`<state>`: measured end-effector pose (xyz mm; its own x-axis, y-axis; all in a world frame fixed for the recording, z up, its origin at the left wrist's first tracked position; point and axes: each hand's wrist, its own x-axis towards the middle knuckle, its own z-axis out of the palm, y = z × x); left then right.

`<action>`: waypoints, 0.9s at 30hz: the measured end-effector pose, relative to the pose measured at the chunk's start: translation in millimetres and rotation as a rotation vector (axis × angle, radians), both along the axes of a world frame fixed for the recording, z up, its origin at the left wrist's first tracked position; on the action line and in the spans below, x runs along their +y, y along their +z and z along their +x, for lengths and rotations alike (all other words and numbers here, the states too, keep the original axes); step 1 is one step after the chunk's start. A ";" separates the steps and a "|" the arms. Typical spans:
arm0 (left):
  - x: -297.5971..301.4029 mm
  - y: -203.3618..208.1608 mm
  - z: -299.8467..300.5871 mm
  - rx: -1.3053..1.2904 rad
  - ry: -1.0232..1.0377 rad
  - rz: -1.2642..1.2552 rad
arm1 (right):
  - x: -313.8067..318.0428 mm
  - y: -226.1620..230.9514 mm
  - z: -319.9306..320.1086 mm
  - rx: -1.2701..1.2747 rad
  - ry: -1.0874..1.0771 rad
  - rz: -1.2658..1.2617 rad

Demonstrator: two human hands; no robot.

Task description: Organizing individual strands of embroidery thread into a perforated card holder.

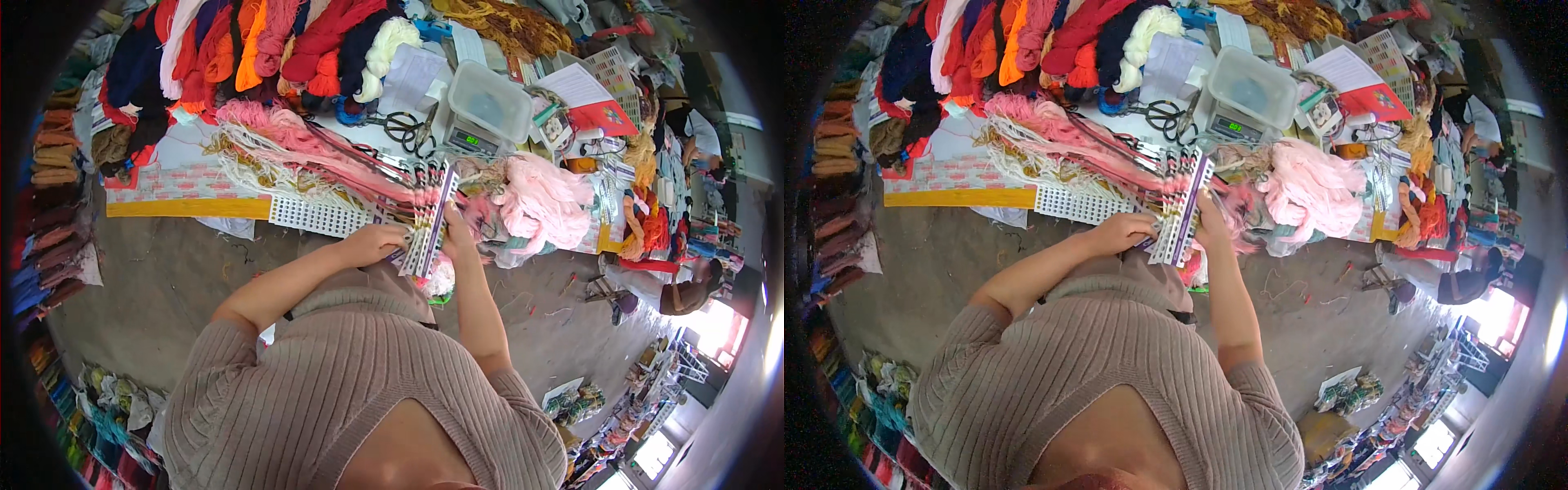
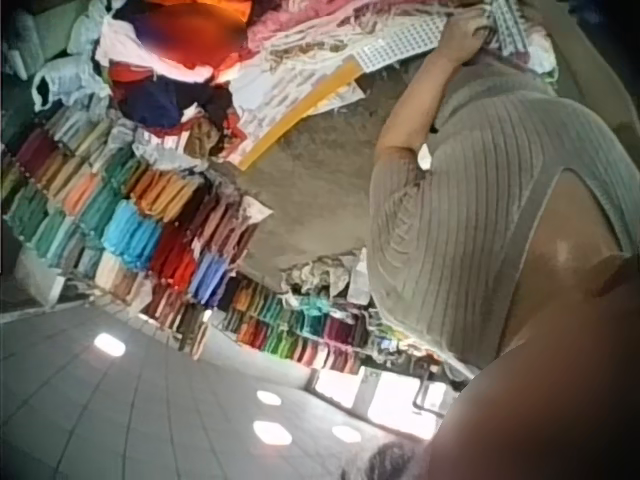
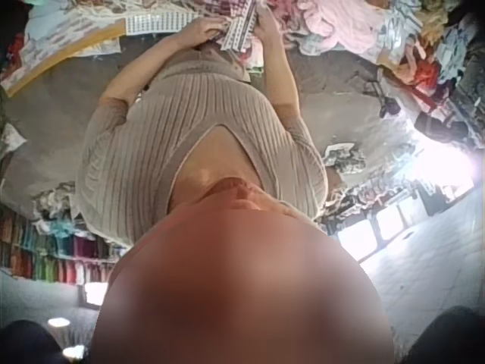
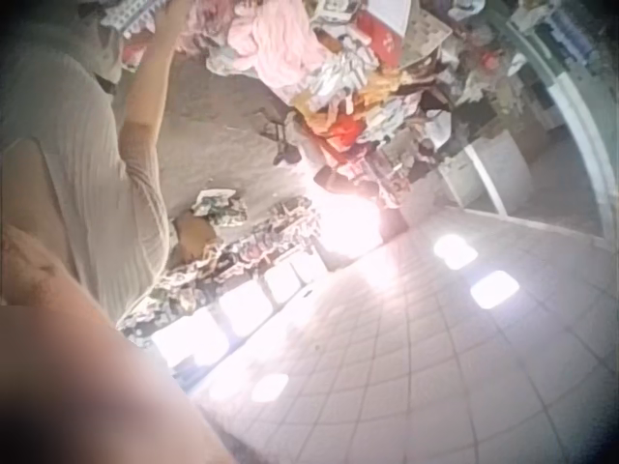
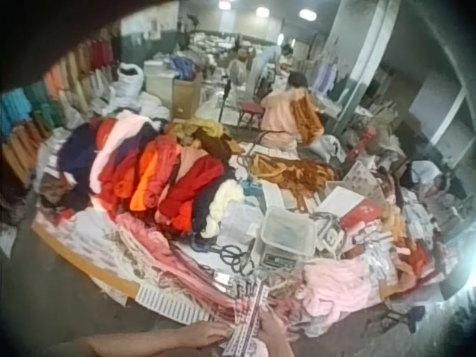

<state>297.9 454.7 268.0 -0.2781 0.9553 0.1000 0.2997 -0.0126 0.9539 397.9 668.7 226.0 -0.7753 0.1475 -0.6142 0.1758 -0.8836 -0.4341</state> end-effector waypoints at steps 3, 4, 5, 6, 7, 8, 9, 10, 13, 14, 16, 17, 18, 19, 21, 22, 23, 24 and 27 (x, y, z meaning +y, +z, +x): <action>-12.2 -19.0 -14.9 -0.262 -0.028 -0.052 | -1.6 11.2 -6.6 -0.160 0.029 0.063; -13.8 -36.9 -14.6 -0.577 -0.007 -0.061 | -1.5 13.9 -6.0 -0.186 0.035 0.086; -14.7 -55.1 -13.7 -0.894 0.014 -0.068 | -5.4 25.3 -6.6 -0.210 0.021 0.068; -11.9 -75.6 -17.8 -0.748 -0.071 -0.294 | -4.9 24.8 1.2 -0.203 0.001 0.112; -4.3 -73.3 -17.3 -0.488 0.004 -0.272 | -4.1 21.5 11.9 -0.198 -0.027 0.154; 4.1 -71.1 -16.5 -0.228 0.075 -0.243 | -0.9 22.0 28.9 -0.153 -0.040 0.246; 5.4 -92.8 -18.6 0.123 0.219 -0.193 | 3.7 32.4 42.6 -0.146 -0.056 0.269; -14.1 -152.8 -41.1 -0.002 0.199 -0.540 | 9.0 52.4 48.3 -0.124 -0.025 0.283; -7.8 -109.2 -109.0 -0.010 0.457 -0.638 | 57.5 104.6 131.7 -0.083 -0.347 0.427; -22.3 -97.2 -127.0 0.112 0.540 -0.647 | 61.1 132.7 136.0 -0.140 -0.508 0.536; -42.2 -141.5 -160.4 -0.050 0.606 -0.216 | 117.8 122.4 250.3 -0.240 -0.810 0.552; -58.9 -151.0 -191.5 -0.534 0.518 -0.704 | 136.3 128.4 294.6 -0.295 -0.850 0.516; -107.4 -187.6 -236.1 -0.492 0.250 -0.401 | 145.9 142.8 292.6 -0.155 -0.836 0.430; -192.6 -209.4 -263.5 -0.460 0.351 -0.433 | 163.9 136.7 269.6 -0.077 -0.755 0.349; -269.9 -219.3 -280.1 0.105 1.114 -0.874 | 170.8 112.5 257.2 -0.075 -0.828 0.382; -226.5 -219.1 -267.6 0.326 1.122 -0.995 | 164.6 116.9 262.7 -0.087 -0.814 0.523; -197.2 -211.7 -248.2 0.503 0.979 -1.040 | 164.4 108.9 254.9 -0.083 -0.774 0.623; -125.9 -187.3 -207.2 0.495 0.923 -1.011 | 134.5 117.0 230.5 -0.156 -0.801 0.729; -41.7 -135.7 -121.3 0.828 0.863 -0.638 | 102.1 91.3 148.3 -0.061 -0.645 0.657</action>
<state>176.6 413.1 132.3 -0.8820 0.4510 0.1369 0.4713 0.8427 0.2603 546.3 770.8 317.3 -0.3906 0.8733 -0.2912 -0.2255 -0.3974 -0.8895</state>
